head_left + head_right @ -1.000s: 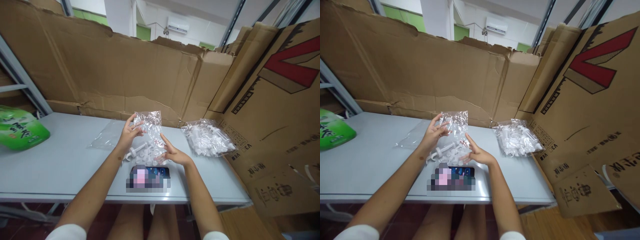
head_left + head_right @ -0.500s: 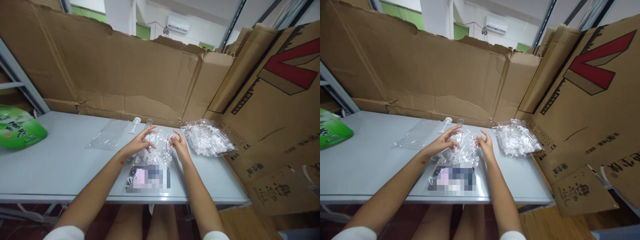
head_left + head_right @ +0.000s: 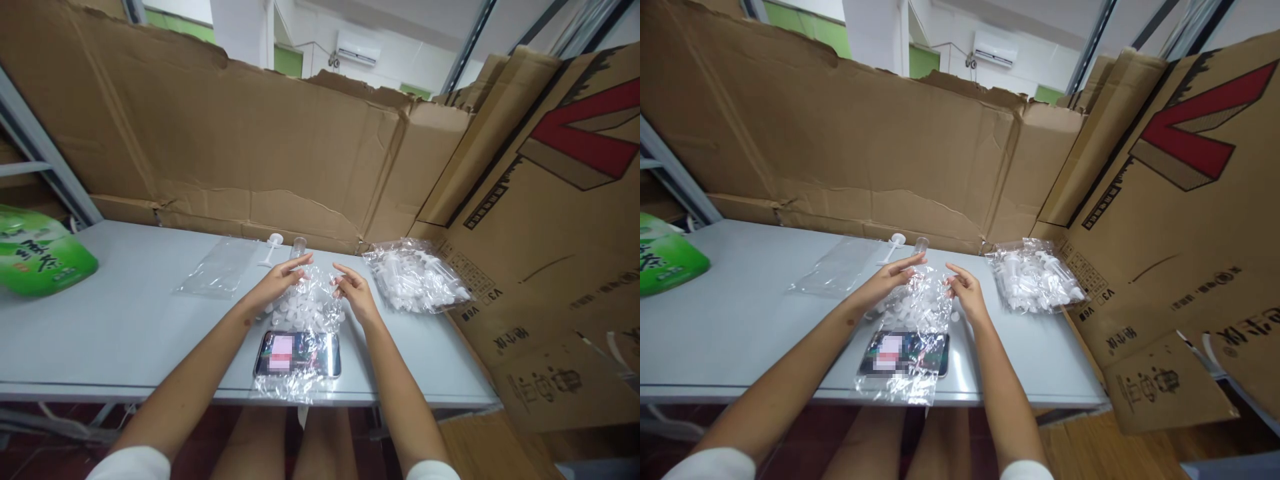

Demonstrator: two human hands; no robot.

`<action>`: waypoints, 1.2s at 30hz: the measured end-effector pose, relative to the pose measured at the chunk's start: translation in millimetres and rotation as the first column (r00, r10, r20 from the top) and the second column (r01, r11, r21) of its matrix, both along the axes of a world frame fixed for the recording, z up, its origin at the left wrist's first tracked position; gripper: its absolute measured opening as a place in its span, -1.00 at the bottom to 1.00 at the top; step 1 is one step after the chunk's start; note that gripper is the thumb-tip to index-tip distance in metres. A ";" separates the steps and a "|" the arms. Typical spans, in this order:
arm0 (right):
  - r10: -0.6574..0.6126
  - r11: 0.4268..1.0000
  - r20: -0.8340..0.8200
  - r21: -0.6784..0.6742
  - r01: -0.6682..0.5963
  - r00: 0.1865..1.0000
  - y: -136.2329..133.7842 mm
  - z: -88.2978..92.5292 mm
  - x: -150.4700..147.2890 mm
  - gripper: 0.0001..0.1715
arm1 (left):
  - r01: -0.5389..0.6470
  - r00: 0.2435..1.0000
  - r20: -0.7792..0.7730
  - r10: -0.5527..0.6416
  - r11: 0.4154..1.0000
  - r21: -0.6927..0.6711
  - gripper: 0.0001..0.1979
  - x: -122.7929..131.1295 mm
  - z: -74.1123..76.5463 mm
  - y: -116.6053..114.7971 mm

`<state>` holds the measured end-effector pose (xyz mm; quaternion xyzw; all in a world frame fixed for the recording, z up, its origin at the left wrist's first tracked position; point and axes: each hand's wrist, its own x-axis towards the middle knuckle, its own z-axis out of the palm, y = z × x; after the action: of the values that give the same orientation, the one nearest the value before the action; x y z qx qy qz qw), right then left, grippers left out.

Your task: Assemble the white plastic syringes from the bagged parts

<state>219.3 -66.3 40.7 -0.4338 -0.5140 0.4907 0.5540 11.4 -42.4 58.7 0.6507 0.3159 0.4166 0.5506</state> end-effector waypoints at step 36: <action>0.118 0.993 0.099 -0.016 -0.117 0.988 -4.1 6.0 4.4 -0.36 | -0.042 0.998 -0.034 0.046 0.993 0.111 -0.39 -3.4 -1.0 1.3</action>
<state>223.7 -70.4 46.7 -0.4294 -0.5633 0.5028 0.4955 8.0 -41.1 57.7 0.6807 0.3167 0.4333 0.4986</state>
